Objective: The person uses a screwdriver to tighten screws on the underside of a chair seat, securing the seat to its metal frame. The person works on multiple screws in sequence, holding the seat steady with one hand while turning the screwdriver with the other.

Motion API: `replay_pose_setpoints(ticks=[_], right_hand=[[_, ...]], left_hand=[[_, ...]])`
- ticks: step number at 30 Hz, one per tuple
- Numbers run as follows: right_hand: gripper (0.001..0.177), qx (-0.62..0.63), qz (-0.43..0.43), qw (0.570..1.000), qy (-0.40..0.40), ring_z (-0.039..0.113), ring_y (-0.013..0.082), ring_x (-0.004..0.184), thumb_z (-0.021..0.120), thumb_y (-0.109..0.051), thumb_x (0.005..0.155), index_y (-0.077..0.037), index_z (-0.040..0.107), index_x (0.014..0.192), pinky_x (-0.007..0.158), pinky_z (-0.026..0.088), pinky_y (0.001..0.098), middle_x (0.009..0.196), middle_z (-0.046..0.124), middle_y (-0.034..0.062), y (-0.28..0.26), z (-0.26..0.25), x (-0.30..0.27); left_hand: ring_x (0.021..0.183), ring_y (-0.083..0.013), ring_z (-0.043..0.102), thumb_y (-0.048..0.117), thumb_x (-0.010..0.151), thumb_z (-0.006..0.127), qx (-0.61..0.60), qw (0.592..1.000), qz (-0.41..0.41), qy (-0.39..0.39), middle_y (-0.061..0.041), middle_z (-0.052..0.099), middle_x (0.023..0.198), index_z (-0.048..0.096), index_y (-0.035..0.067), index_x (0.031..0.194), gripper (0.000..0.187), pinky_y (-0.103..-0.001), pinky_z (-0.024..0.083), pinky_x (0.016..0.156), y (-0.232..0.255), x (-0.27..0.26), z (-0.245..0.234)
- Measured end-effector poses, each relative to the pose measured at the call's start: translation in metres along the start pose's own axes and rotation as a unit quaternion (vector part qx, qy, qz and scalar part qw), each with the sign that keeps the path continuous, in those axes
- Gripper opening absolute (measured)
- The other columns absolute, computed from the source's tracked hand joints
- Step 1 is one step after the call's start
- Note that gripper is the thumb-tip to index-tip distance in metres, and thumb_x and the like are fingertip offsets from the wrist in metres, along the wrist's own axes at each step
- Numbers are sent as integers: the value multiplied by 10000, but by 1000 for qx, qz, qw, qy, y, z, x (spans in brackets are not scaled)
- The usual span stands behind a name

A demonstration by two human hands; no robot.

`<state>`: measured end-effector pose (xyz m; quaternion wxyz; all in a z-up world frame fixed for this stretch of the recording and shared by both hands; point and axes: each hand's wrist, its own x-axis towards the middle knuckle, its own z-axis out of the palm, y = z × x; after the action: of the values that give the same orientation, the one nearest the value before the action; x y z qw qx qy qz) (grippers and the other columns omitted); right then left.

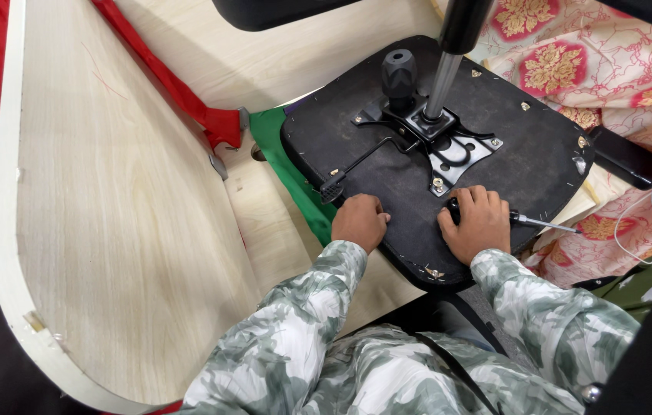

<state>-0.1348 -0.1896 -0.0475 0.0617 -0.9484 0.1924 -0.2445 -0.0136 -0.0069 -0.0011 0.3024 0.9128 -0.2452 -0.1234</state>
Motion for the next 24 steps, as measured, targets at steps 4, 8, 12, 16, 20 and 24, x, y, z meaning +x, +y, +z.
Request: replay_pose_setpoints(ticks=[4, 8, 12, 16, 20, 24], right_hand=[[331, -4, -2, 1000, 0, 601, 281, 1004, 679, -327, 876, -82, 720, 1094, 923, 454, 434, 1058, 653, 95, 1, -1, 0], [331, -7, 0, 1000, 1, 600, 279, 999, 678, -331, 873, -85, 719, 1090, 920, 454, 433, 1057, 652, 90, 0, -1, -1], [332, -15, 0, 1000, -4, 599, 277, 987, 678, -338, 877, -85, 720, 1088, 909, 455, 430, 1046, 647, 89, 0, -2, 0], [319, -5, 1, 1000, 3, 601, 276, 989, 674, -332, 876, -89, 722, 1077, 912, 458, 432, 1048, 650, 85, 0, -2, 0], [322, -4, -2, 1000, 5, 600, 279, 981, 676, -330, 880, -84, 721, 1083, 911, 459, 436, 1050, 650, 88, 1, -1, 0], [331, -6, -5, 1000, 5, 600, 281, 989, 683, -326, 871, -79, 719, 1088, 916, 459, 439, 1049, 650, 90, 2, 1, -1]], left_hand=[[927, -385, 721, 223, 854, 765, 82, 996, 15, 12, -211, 730, 981, 753, 21, 878, 204, -463, 587, 816, 2, 3, 12], [893, -404, 721, 92, 813, 729, 106, 992, 51, 36, -222, 726, 947, 735, 9, 856, 93, -468, 595, 785, -1, 7, 23], [916, -393, 714, 43, 793, 707, 83, 994, 69, 28, -212, 726, 965, 748, 6, 867, 93, -454, 587, 835, -8, 4, 25], [953, -344, 712, -14, 774, 669, 27, 991, 134, 12, -143, 741, 1021, 766, 26, 882, 151, -425, 569, 879, -13, -1, 15], [955, -326, 713, -15, 817, 635, 14, 992, 125, -19, -128, 737, 1058, 771, 40, 916, 177, -413, 563, 889, -8, -3, 6], [957, -344, 693, 137, 864, 728, -17, 998, 65, 17, -164, 711, 1032, 762, 17, 904, 131, -426, 545, 890, -5, -7, 4]])
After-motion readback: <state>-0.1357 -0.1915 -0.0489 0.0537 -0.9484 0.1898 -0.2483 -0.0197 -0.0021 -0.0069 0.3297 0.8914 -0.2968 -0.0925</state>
